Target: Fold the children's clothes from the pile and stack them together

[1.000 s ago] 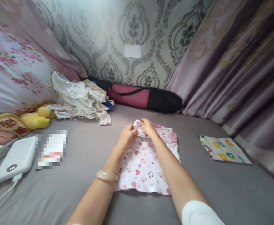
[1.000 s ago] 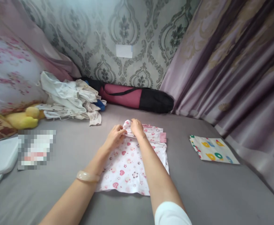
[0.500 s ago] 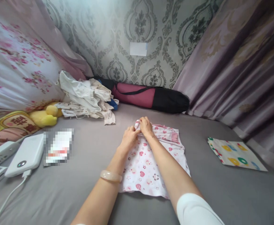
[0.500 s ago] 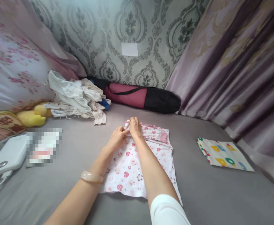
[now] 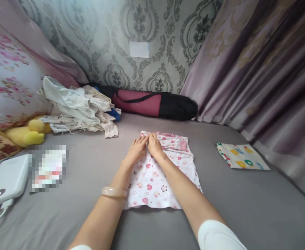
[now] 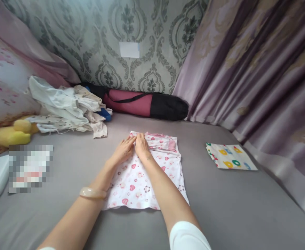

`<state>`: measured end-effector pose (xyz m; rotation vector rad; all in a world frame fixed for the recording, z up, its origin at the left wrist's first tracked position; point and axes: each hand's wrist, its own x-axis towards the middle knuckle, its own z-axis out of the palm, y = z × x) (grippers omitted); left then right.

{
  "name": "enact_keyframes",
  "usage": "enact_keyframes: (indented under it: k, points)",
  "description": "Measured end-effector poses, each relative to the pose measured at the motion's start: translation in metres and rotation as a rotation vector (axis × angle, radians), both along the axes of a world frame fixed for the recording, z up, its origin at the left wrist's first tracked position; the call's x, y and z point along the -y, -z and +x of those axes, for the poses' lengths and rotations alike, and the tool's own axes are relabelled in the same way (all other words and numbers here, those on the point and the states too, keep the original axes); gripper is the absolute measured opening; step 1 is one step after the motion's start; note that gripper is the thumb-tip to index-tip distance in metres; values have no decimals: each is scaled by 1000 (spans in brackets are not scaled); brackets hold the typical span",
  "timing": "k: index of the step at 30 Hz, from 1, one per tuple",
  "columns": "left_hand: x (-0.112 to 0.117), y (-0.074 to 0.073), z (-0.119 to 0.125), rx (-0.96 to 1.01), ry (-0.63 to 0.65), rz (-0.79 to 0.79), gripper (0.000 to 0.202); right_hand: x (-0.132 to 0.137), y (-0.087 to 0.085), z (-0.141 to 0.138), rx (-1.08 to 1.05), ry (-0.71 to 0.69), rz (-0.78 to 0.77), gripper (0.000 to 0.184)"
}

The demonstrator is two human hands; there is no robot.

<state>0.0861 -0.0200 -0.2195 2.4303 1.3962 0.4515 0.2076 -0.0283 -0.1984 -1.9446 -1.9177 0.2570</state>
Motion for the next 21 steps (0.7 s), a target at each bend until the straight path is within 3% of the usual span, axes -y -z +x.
enact_keyframes:
  k: [6, 13, 21]
  points:
    - [4, 2, 0, -42, -72, -31, 55, 15, 11, 13, 89, -65, 27, 40]
    - [5, 0, -1, -39, -94, -37, 55, 41, 18, 46, 176, 38, 22, 53]
    - [5, 1, -2, -20, -121, -55, 54, 63, 13, 81, 185, 101, -57, 53]
